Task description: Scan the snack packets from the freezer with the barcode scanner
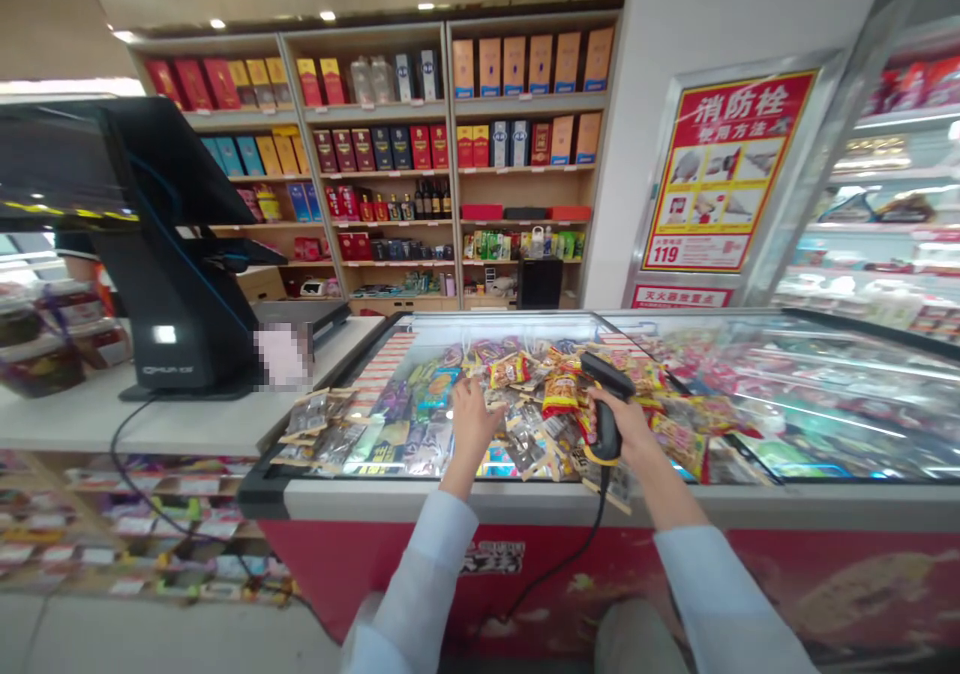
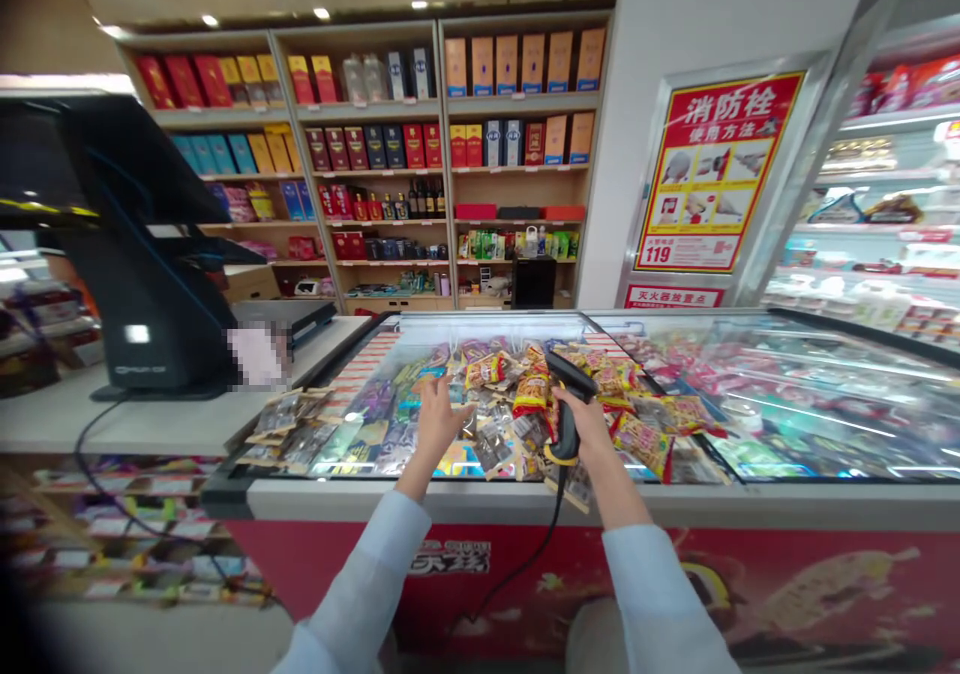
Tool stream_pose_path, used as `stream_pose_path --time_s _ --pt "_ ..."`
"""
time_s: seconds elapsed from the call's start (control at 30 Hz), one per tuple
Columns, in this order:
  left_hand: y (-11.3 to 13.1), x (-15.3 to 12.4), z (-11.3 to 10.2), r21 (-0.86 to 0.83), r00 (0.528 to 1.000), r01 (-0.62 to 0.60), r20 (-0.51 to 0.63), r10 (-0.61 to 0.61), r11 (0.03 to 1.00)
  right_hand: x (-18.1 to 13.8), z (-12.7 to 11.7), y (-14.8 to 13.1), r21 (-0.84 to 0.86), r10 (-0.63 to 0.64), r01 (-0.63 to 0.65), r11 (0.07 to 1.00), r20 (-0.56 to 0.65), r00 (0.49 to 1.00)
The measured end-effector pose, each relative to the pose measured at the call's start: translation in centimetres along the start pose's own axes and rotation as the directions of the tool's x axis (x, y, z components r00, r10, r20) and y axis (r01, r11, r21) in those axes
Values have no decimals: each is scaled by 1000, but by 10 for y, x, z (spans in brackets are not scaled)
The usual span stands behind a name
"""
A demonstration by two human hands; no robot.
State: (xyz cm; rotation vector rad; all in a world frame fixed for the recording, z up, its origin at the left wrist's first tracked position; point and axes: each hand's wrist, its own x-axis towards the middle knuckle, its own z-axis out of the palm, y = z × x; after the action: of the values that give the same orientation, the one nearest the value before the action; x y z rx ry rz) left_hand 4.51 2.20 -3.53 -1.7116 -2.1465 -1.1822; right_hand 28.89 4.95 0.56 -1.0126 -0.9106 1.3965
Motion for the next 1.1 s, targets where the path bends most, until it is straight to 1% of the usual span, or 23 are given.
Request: stream_pose_path --time_s 0.1,0.17,0.23,0.3,0.4,0.5,0.53,0.6,0.67,0.73,0.93,1.1 --pt "-3 -14 2 161 985 140 77 -154 977 0 -14 8 28 15 -13 1000 -51 999" --pt "-1 -21 1 260 968 185 116 -221 948 0 -21 15 29 13 -11 1000 -52 999" --pt "3 -24 -1 321 947 210 168 -274 924 1 -25 20 24 6 -5 1000 -38 999" --pt "9 -24 -3 343 918 237 226 -325 909 1 -26 26 20 -2 3 1000 -54 999" --pt "16 -22 -3 332 875 276 301 -379 902 0 -27 31 23 -4 6 1000 -91 996" --pt "17 -22 1 268 850 296 364 -380 917 0 -29 34 39 -4 6 999 -60 998" --pt "17 -23 3 224 854 297 374 -363 928 1 -30 35 45 -6 8 999 -48 999" --pt "16 -26 9 105 877 289 369 -307 952 1 -31 35 55 -10 12 998 -33 999" --pt "14 -29 15 -19 909 265 339 -243 964 1 -32 35 56 0 2 998 -32 999" --pt "13 -31 19 -103 930 235 313 -193 966 1 -32 35 51 16 -15 999 -33 999" --pt "8 -34 25 -206 952 186 280 -125 961 1 -31 34 31 15 -13 999 -54 998" --pt "3 -35 27 -306 965 193 232 -124 932 4 -32 35 -1 46 -46 999 -71 996"
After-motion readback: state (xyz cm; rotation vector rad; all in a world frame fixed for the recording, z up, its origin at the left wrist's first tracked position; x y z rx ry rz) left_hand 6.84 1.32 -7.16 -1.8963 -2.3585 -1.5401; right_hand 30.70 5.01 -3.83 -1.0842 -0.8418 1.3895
